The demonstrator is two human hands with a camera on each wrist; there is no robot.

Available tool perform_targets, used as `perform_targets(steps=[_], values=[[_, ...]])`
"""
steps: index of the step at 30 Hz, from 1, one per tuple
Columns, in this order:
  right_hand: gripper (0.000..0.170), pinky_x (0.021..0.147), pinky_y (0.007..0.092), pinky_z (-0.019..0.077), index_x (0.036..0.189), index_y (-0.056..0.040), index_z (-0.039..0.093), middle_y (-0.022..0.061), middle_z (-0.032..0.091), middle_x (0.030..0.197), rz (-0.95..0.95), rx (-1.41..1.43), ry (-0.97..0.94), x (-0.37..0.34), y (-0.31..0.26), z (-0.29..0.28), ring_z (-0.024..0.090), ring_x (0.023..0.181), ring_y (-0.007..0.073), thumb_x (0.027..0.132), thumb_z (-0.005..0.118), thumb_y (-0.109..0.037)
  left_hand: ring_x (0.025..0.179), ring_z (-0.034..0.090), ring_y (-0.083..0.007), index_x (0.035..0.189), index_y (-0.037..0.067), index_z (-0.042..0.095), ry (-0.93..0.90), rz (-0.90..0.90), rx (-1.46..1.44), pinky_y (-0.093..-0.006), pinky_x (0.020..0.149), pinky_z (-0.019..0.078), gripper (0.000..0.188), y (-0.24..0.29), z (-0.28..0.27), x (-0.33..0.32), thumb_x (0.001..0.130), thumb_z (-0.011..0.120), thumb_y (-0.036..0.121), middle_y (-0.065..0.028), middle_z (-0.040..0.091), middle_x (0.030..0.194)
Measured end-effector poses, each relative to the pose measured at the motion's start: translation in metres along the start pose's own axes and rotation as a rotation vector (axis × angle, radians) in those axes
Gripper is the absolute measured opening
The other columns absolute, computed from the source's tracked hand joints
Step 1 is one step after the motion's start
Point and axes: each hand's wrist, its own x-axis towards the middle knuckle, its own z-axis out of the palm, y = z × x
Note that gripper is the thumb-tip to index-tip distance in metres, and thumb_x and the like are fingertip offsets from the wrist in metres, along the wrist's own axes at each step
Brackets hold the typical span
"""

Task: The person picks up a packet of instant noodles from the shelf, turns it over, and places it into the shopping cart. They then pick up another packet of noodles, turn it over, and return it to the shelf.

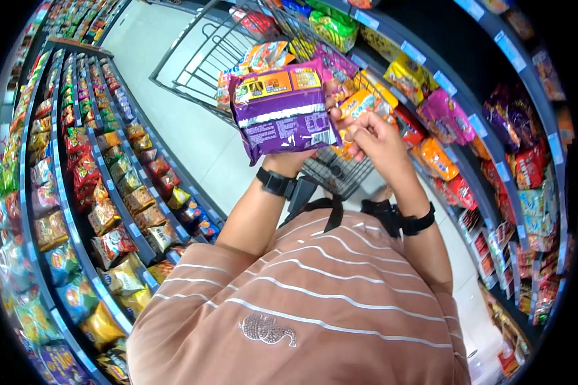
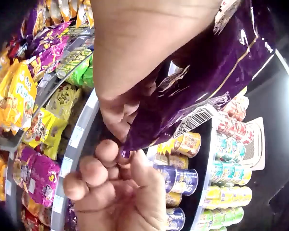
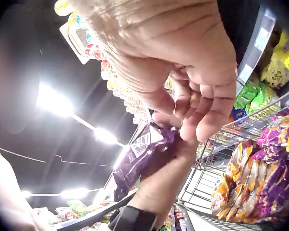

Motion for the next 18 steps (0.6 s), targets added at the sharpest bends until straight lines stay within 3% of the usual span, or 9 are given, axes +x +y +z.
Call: perform_targets(steps=[3, 5, 7, 8, 9, 11, 13, 15, 18], values=[[0.019, 0.061, 0.025, 0.0509, 0.106, -0.0026, 0.058, 0.0036, 0.063, 0.094, -0.078, 0.037, 0.047, -0.002, -0.01, -0.007, 0.063, 0.075, 0.0111, 0.097, 0.058, -0.02, 0.08, 0.059, -0.023, 0.126, -0.002, 0.055, 0.08, 0.001, 0.156, -0.0376, 0.076, 0.0516, 0.054, 0.011, -0.013, -0.004, 0.097, 0.052, 0.044, -0.0071, 0.062, 0.091], [0.022, 0.064, 0.0249, 0.0517, 0.11, -0.0025, 0.058, 0.0052, 0.063, 0.099, -0.147, 0.053, 0.03, -0.006, -0.026, -0.003, 0.064, 0.08, 0.0119, 0.098, 0.059, -0.021, 0.078, 0.056, -0.0206, 0.127, -0.001, 0.055, -0.003, -0.061, 0.088, -0.0335, 0.066, 0.0472, 0.056, 0.013, -0.033, -0.002, 0.096, 0.052, 0.045, -0.0061, 0.061, 0.089], [0.029, 0.069, 0.0251, 0.0531, 0.121, -0.003, 0.057, 0.0075, 0.062, 0.108, -0.205, 0.054, -0.019, -0.011, -0.038, 0.004, 0.065, 0.092, 0.0135, 0.098, 0.059, -0.022, 0.108, 0.063, -0.0227, 0.139, 0.006, 0.045, -0.125, 0.158, 0.182, -0.0406, 0.093, 0.0551, 0.043, 0.021, -0.017, -0.004, 0.104, 0.048, 0.03, -0.0112, 0.06, 0.126], [0.031, 0.069, 0.0254, 0.0533, 0.122, -0.003, 0.057, 0.0078, 0.062, 0.109, -0.228, 0.049, -0.043, -0.011, -0.041, 0.007, 0.064, 0.093, 0.0138, 0.099, 0.059, -0.023, 0.114, 0.061, -0.0214, 0.14, 0.007, 0.043, -0.074, 0.316, 0.243, -0.0392, 0.096, 0.0533, 0.042, 0.018, -0.008, -0.01, 0.104, 0.048, 0.027, -0.0104, 0.058, 0.128], [0.033, 0.07, 0.0257, 0.0535, 0.124, -0.003, 0.056, 0.008, 0.063, 0.11, -0.249, 0.046, -0.065, -0.011, -0.043, 0.011, 0.064, 0.095, 0.0141, 0.099, 0.059, -0.023, 0.123, 0.055, -0.0218, 0.143, 0.007, 0.04, -0.162, 0.376, 0.315, -0.0383, 0.102, 0.0497, 0.043, 0.016, -0.013, -0.01, 0.105, 0.046, 0.028, -0.0106, 0.054, 0.136], [0.048, 0.075, 0.0286, 0.0556, 0.134, -0.002, 0.051, 0.0108, 0.061, 0.118, -0.282, 0.019, -0.131, -0.013, -0.046, 0.012, 0.063, 0.103, 0.0175, 0.1, 0.058, -0.034, 0.122, 0.057, -0.0211, 0.14, 0.005, 0.044, -0.178, 0.287, 0.535, -0.0357, 0.1, 0.051, 0.041, 0.017, -0.024, -0.009, 0.103, 0.05, 0.023, -0.0109, 0.056, 0.134], [0.059, 0.082, 0.0318, 0.0557, 0.138, 0.0006, 0.047, 0.0144, 0.06, 0.122, -0.266, 0.086, -0.157, -0.016, -0.046, 0.012, 0.063, 0.106, 0.0211, 0.1, 0.055, -0.043, 0.107, 0.064, -0.0186, 0.133, 0.002, 0.052, -0.095, 0.205, 0.548, -0.0317, 0.09, 0.055, 0.036, 0.011, -0.035, 0.005, 0.101, 0.055, 0.02, -0.0105, 0.064, 0.121], [0.076, 0.089, 0.037, 0.0559, 0.143, 0.0036, 0.04, 0.0185, 0.058, 0.126, -0.217, 0.12, -0.167, -0.022, -0.048, 0.01, 0.061, 0.11, 0.0255, 0.098, 0.051, -0.056, 0.086, 0.068, -0.0165, 0.123, 0.0, 0.061, 0.05, 0.159, 0.695, -0.0288, 0.075, 0.0547, 0.042, 0.003, -0.036, 0.01, 0.099, 0.058, 0.034, -0.008, 0.07, 0.103], [0.077, 0.089, 0.04, 0.0562, 0.145, 0.0028, 0.039, 0.0185, 0.057, 0.128, -0.191, 0.21, -0.177, -0.025, -0.039, -0.006, 0.06, 0.115, 0.0261, 0.098, 0.052, -0.058, 0.08, 0.067, -0.0162, 0.103, -0.005, 0.066, 0.32, 0.313, 1.367, -0.0277, 0.069, 0.0513, 0.053, 0.001, 0.004, 0.003, 0.097, 0.057, 0.046, -0.0107, 0.07, 0.09]])
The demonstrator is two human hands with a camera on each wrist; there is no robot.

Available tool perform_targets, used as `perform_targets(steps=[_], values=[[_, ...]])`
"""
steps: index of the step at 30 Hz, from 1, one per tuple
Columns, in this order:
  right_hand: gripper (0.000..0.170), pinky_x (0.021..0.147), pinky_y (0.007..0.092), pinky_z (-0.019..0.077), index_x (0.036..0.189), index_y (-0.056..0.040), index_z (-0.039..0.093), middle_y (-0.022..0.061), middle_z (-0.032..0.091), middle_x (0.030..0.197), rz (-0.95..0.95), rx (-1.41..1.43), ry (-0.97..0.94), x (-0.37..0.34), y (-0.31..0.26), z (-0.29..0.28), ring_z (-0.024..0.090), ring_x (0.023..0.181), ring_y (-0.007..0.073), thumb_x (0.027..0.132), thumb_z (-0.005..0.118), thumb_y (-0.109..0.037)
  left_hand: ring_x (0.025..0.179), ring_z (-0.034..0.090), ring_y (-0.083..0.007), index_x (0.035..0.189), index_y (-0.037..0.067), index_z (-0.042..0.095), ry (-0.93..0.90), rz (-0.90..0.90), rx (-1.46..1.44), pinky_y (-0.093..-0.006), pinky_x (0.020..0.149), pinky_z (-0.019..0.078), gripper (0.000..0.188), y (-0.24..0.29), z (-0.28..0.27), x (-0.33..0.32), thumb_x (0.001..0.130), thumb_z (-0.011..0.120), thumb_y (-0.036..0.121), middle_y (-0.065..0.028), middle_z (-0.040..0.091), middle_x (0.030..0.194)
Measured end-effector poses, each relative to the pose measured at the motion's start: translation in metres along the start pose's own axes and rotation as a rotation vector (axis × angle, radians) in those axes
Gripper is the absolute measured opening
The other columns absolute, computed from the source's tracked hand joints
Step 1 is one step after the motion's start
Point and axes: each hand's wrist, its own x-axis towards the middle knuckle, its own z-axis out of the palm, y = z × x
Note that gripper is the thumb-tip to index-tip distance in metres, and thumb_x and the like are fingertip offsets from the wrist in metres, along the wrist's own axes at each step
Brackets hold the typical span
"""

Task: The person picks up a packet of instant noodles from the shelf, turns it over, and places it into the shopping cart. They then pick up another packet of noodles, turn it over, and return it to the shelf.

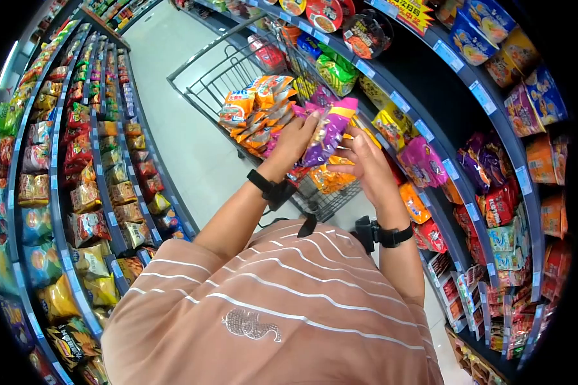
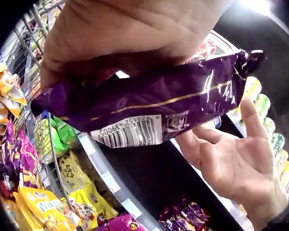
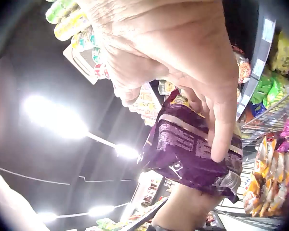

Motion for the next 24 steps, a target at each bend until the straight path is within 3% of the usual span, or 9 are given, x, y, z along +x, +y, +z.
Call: perform_targets(steps=[1, 2, 4, 6, 9, 15, 19, 22, 24], values=[[0.069, 0.088, 0.0407, 0.0575, 0.142, -0.0042, 0.044, 0.0101, 0.057, 0.13, 0.009, 0.045, -0.033, -0.001, 0.003, -0.01, 0.059, 0.118, 0.0248, 0.098, 0.052, -0.056, 0.079, 0.067, -0.0162, 0.1, -0.007, 0.066, 0.038, -0.01, 0.161, -0.0282, 0.068, 0.051, 0.053, 0.001, 0.002, 0.003, 0.097, 0.056, 0.046, -0.0118, 0.069, 0.088], [0.068, 0.088, 0.0412, 0.0575, 0.142, -0.0049, 0.044, 0.0101, 0.057, 0.13, 0.015, 0.081, -0.022, -0.004, 0.004, -0.019, 0.059, 0.118, 0.0244, 0.098, 0.052, -0.056, 0.078, 0.066, -0.0163, 0.097, -0.008, 0.066, 0.076, -0.018, 0.324, -0.0287, 0.068, 0.0506, 0.054, 0.002, 0.006, 0.004, 0.097, 0.056, 0.046, -0.0129, 0.069, 0.085], [0.066, 0.088, 0.0422, 0.0574, 0.141, -0.0063, 0.045, 0.0101, 0.056, 0.129, 0.023, 0.157, 0.003, -0.01, 0.004, -0.033, 0.059, 0.118, 0.0238, 0.098, 0.052, -0.056, 0.079, 0.064, -0.0167, 0.096, -0.008, 0.065, 0.069, -0.013, 0.218, -0.0314, 0.07, 0.0501, 0.049, 0.014, 0.015, -0.002, 0.096, 0.06, 0.041, -0.0137, 0.067, 0.083], [0.055, 0.088, 0.0397, 0.0574, 0.137, -0.0063, 0.049, 0.0085, 0.06, 0.126, 0.038, 0.219, 0.078, -0.017, 0.005, -0.045, 0.061, 0.114, 0.0196, 0.099, 0.057, -0.046, 0.083, 0.063, -0.0158, 0.105, -0.006, 0.063, 0.003, -0.018, 0.055, -0.0314, 0.074, 0.0502, 0.045, 0.024, 0.02, -0.005, 0.097, 0.062, 0.038, -0.0122, 0.068, 0.091], [0.041, 0.086, 0.0333, 0.0567, 0.129, -0.0059, 0.054, 0.0055, 0.064, 0.119, 0.06, 0.273, 0.183, -0.031, -0.001, -0.063, 0.064, 0.107, 0.015, 0.096, 0.063, -0.029, 0.089, 0.061, -0.012, 0.109, -0.006, 0.062, -0.003, 0.081, 0.066, -0.028, 0.078, 0.0487, 0.041, 0.024, 0.035, -0.003, 0.097, 0.062, 0.034, -0.0081, 0.067, 0.098], [0.037, 0.083, 0.0292, 0.056, 0.126, -0.0065, 0.057, 0.0042, 0.066, 0.114, 0.021, 0.366, 0.272, -0.063, 0.011, -0.131, 0.066, 0.101, 0.0131, 0.092, 0.064, -0.022, 0.089, 0.058, -0.0083, 0.12, -0.003, 0.06, -0.14, 0.061, -0.2, -0.0228, 0.078, 0.0466, 0.042, 0.051, 0.082, -0.014, 0.098, 0.062, 0.033, -0.0037, 0.064, 0.1], [0.041, 0.084, 0.0301, 0.0554, 0.129, -0.007, 0.056, 0.0036, 0.066, 0.116, -0.017, 0.387, 0.28, -0.086, -0.006, -0.161, 0.065, 0.103, 0.0138, 0.092, 0.063, -0.022, 0.094, 0.061, -0.0113, 0.125, -0.003, 0.057, -0.301, -0.178, -0.192, -0.0243, 0.082, 0.0494, 0.045, 0.081, 0.107, -0.023, 0.098, 0.061, 0.033, -0.0059, 0.066, 0.106], [0.043, 0.088, 0.032, 0.0543, 0.132, -0.0068, 0.055, 0.0049, 0.066, 0.119, -0.03, 0.395, 0.244, -0.101, -0.012, -0.185, 0.065, 0.106, 0.0155, 0.092, 0.062, -0.021, 0.102, 0.064, -0.0145, 0.126, -0.005, 0.057, -0.543, -0.28, -0.589, -0.0275, 0.089, 0.0517, 0.046, 0.089, 0.136, -0.027, 0.099, 0.06, 0.031, -0.0093, 0.067, 0.113], [0.044, 0.091, 0.0323, 0.0536, 0.133, -0.0059, 0.054, 0.0056, 0.066, 0.12, -0.001, 0.386, 0.21, -0.11, -0.012, -0.208, 0.064, 0.108, 0.0161, 0.093, 0.062, -0.02, 0.1, 0.067, -0.0148, 0.124, -0.009, 0.056, -0.558, -0.296, -0.649, -0.0285, 0.089, 0.0543, 0.042, 0.086, 0.155, -0.023, 0.098, 0.062, 0.024, -0.0118, 0.067, 0.114]])
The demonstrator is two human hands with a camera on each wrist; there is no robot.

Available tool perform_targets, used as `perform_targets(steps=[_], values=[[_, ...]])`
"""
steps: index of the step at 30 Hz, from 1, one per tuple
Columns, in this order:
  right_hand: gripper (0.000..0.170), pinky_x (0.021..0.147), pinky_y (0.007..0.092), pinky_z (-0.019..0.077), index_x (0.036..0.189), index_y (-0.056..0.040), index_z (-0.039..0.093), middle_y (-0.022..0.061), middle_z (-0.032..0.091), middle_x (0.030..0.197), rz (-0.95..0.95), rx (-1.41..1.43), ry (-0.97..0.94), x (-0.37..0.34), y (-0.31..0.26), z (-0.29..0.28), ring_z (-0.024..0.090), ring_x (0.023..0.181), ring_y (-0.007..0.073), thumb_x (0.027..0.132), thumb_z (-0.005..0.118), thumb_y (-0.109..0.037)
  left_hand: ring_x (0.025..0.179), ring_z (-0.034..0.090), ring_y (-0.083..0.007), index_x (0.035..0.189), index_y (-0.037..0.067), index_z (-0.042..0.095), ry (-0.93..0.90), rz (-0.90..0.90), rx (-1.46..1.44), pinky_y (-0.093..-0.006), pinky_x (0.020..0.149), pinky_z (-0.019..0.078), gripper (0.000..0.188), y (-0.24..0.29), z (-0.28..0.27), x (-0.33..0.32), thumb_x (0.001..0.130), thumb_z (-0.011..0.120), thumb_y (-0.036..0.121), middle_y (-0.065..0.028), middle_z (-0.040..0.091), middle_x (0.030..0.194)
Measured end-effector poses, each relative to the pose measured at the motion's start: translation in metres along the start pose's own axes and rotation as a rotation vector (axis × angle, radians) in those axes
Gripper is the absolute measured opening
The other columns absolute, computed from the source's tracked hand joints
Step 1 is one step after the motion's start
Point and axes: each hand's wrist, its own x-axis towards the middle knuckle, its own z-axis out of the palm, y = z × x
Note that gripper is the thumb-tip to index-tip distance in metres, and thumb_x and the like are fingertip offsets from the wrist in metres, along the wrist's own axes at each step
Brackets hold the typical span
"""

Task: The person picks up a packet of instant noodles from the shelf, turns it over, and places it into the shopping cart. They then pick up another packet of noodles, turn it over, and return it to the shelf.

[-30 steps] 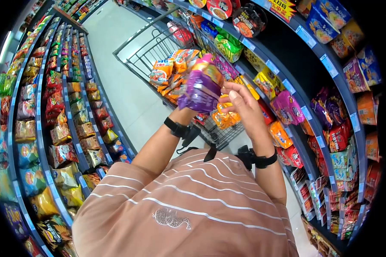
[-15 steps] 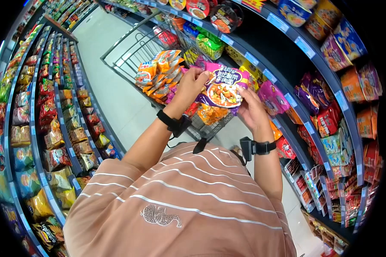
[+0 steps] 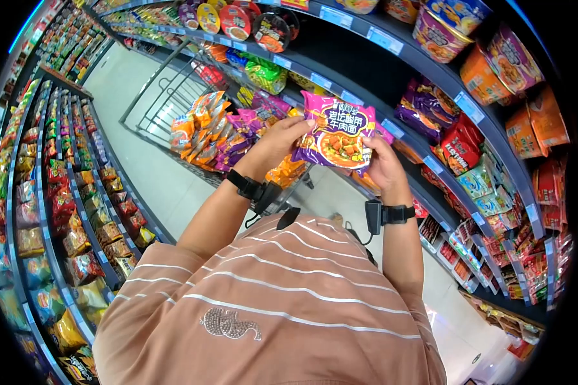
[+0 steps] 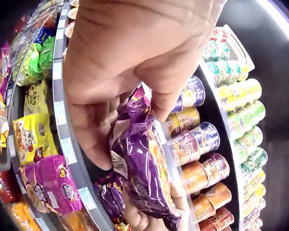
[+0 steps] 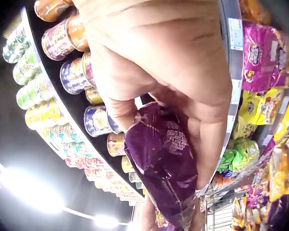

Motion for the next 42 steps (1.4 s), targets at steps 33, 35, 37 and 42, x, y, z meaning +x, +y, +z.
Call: perform_targets(steps=[33, 35, 37, 42], values=[[0.025, 0.081, 0.042, 0.0604, 0.119, 0.0, 0.06, 0.0102, 0.063, 0.115, -0.841, -0.232, 0.591, -0.005, -0.176, -0.167, 0.064, 0.102, 0.0263, 0.096, 0.06, -0.009, 0.111, 0.062, -0.0229, 0.122, -0.005, 0.06, -0.131, 0.639, 0.341, -0.0335, 0.096, 0.0459, 0.043, -0.042, 0.202, 0.27, 0.095, 0.063, 0.029, -0.0152, 0.065, 0.121], [0.024, 0.077, 0.0383, 0.0581, 0.113, -0.0005, 0.064, 0.0113, 0.066, 0.112, -0.861, -0.232, 0.593, 0.005, -0.179, -0.181, 0.065, 0.098, 0.0308, 0.095, 0.063, -0.017, 0.113, 0.061, -0.0251, 0.124, -0.004, 0.06, -0.062, 0.876, 0.469, -0.0343, 0.097, 0.0453, 0.047, -0.043, 0.206, 0.281, 0.095, 0.064, 0.032, -0.0169, 0.065, 0.122], [0.023, 0.08, 0.0423, 0.0549, 0.111, -0.0005, 0.065, 0.0154, 0.067, 0.11, -0.779, -0.818, 0.832, 0.02, -0.179, -0.234, 0.065, 0.098, 0.0341, 0.095, 0.059, -0.017, 0.113, 0.061, -0.0255, 0.125, -0.004, 0.06, -0.013, 0.987, 0.533, -0.0343, 0.098, 0.0451, 0.048, -0.04, 0.211, 0.29, 0.094, 0.064, 0.033, -0.0171, 0.065, 0.122], [0.024, 0.087, 0.0471, 0.0486, 0.106, -0.0001, 0.066, 0.0208, 0.069, 0.106, -0.875, -1.52, 0.995, 0.022, -0.184, -0.228, 0.064, 0.096, 0.0393, 0.094, 0.055, -0.018, 0.115, 0.06, -0.0264, 0.126, -0.003, 0.059, 0.03, 0.954, 0.585, -0.0344, 0.098, 0.0447, 0.05, -0.039, 0.213, 0.304, 0.094, 0.065, 0.034, -0.0175, 0.064, 0.124]])
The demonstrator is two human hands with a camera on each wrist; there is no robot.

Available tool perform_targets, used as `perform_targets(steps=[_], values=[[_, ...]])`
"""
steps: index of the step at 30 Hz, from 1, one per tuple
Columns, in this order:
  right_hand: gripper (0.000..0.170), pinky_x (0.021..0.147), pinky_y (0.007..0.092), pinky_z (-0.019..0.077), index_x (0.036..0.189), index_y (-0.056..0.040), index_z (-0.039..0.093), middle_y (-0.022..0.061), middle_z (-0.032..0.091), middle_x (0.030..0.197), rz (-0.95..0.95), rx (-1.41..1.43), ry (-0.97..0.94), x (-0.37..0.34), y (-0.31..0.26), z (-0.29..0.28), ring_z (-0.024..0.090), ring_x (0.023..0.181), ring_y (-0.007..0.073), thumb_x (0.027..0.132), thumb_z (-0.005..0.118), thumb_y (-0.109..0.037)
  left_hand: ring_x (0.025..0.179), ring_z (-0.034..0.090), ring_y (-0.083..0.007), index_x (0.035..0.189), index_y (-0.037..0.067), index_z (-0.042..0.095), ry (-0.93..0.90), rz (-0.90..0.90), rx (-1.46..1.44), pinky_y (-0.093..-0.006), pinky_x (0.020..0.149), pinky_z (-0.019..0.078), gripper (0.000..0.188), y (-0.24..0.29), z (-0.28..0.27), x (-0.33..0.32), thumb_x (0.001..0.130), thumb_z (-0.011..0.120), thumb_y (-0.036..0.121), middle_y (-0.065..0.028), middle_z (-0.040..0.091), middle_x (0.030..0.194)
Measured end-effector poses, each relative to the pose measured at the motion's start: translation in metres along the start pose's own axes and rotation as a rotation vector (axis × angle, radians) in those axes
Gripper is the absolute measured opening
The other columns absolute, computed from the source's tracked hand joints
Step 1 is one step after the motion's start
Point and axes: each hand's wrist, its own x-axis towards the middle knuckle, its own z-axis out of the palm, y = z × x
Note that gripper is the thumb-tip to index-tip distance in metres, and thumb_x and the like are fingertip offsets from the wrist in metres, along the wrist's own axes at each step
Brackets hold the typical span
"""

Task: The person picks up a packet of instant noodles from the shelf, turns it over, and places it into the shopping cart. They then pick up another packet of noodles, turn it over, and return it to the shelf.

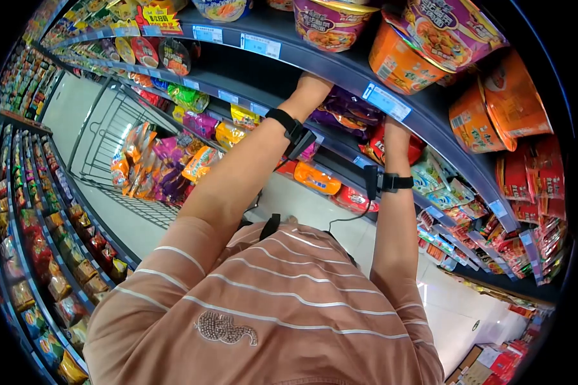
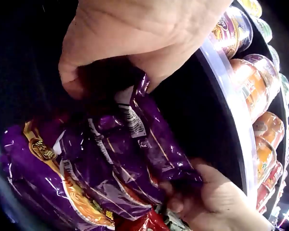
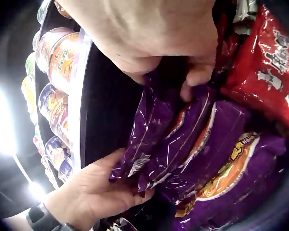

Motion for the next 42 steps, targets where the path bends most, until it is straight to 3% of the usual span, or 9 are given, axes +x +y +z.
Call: perform_targets(steps=[2, 6, 11, 13, 18, 23, 29, 35, 42], values=[[0.024, 0.087, 0.0466, 0.0491, 0.104, -0.0002, 0.067, 0.0199, 0.07, 0.105, -0.051, -0.001, 0.071, 0.0, 0.007, 0.008, 0.064, 0.096, 0.0395, 0.094, 0.055, -0.018, 0.115, 0.06, -0.0268, 0.126, -0.003, 0.059, -0.015, -0.073, -0.004, -0.0344, 0.099, 0.0445, 0.051, -0.003, -0.002, -0.001, 0.093, 0.065, 0.035, -0.0177, 0.064, 0.124], [0.024, 0.088, 0.0468, 0.0493, 0.104, -0.0001, 0.068, 0.0202, 0.069, 0.105, -0.03, -0.181, -0.071, 0.0, 0.014, 0.007, 0.065, 0.097, 0.0388, 0.094, 0.054, -0.018, 0.117, 0.06, -0.0276, 0.128, -0.003, 0.058, -0.078, -0.28, -0.04, -0.0344, 0.099, 0.0442, 0.053, -0.006, -0.004, -0.008, 0.092, 0.065, 0.036, -0.0181, 0.063, 0.125], [0.027, 0.091, 0.0465, 0.0493, 0.108, -0.0003, 0.068, 0.0204, 0.069, 0.108, -0.231, -0.278, -0.007, 0.003, 0.02, 0.012, 0.065, 0.099, 0.0376, 0.095, 0.053, -0.019, 0.118, 0.059, -0.0286, 0.129, -0.002, 0.058, -0.131, -0.441, -0.051, -0.0345, 0.1, 0.0438, 0.056, -0.007, -0.007, -0.018, 0.092, 0.066, 0.038, -0.0185, 0.063, 0.127], [0.029, 0.093, 0.0465, 0.0484, 0.11, -0.0001, 0.067, 0.0207, 0.068, 0.111, -0.033, -0.199, -0.093, 0.003, 0.011, 0.007, 0.064, 0.103, 0.0378, 0.096, 0.052, -0.02, 0.119, 0.059, -0.029, 0.129, -0.002, 0.057, -0.142, -0.467, -0.051, -0.0345, 0.101, 0.0437, 0.057, -0.008, -0.008, -0.02, 0.091, 0.066, 0.039, -0.0187, 0.063, 0.127], [0.031, 0.096, 0.0464, 0.0469, 0.114, 0.0002, 0.066, 0.0213, 0.067, 0.116, 0.034, -0.069, -0.072, 0.01, -0.005, 0.004, 0.062, 0.108, 0.038, 0.097, 0.051, -0.022, 0.12, 0.058, -0.03, 0.131, -0.002, 0.057, -0.164, -0.497, -0.028, -0.0345, 0.101, 0.0433, 0.059, -0.005, -0.012, -0.023, 0.09, 0.067, 0.04, -0.0191, 0.062, 0.129], [0.034, 0.098, 0.0462, 0.0455, 0.117, 0.0005, 0.065, 0.0218, 0.065, 0.121, 0.059, -0.027, -0.066, 0.011, -0.013, 0.004, 0.06, 0.113, 0.0382, 0.099, 0.05, -0.024, 0.12, 0.057, -0.0367, 0.13, 0.005, 0.06, -0.153, -0.414, 0.031, -0.0367, 0.101, 0.0434, 0.059, 0.003, -0.018, -0.027, 0.088, 0.068, 0.045, -0.0198, 0.062, 0.129], [0.04, 0.103, 0.0455, 0.0419, 0.124, 0.0012, 0.062, 0.0223, 0.061, 0.13, 0.063, -0.133, -0.158, 0.014, -0.013, 0.0, 0.056, 0.122, 0.0381, 0.101, 0.048, -0.029, 0.121, 0.055, -0.0398, 0.123, 0.008, 0.064, -0.115, -0.078, 0.348, -0.0421, 0.103, 0.0427, 0.049, 0.005, -0.016, -0.023, 0.09, 0.064, 0.044, -0.0222, 0.06, 0.129], [0.04, 0.102, 0.0403, 0.0421, 0.124, 0.0069, 0.059, 0.0205, 0.063, 0.127, -0.018, 0.012, -0.095, 0.01, -0.006, -0.002, 0.058, 0.117, 0.0303, 0.1, 0.055, -0.024, 0.119, 0.053, -0.0416, 0.12, 0.008, 0.065, -0.179, 0.056, 0.356, -0.045, 0.104, 0.0404, 0.045, 0.012, -0.015, -0.021, 0.092, 0.058, 0.042, -0.0221, 0.06, 0.128], [0.039, 0.099, 0.0408, 0.0437, 0.121, 0.0068, 0.061, 0.0214, 0.064, 0.123, 0.026, 0.087, -0.094, 0.012, -0.021, -0.006, 0.059, 0.114, 0.0314, 0.099, 0.055, -0.025, 0.121, 0.052, -0.0422, 0.12, 0.007, 0.065, -0.176, 0.012, 0.314, -0.0451, 0.104, 0.0398, 0.045, 0.018, -0.019, -0.021, 0.093, 0.059, 0.043, -0.0228, 0.06, 0.127]])
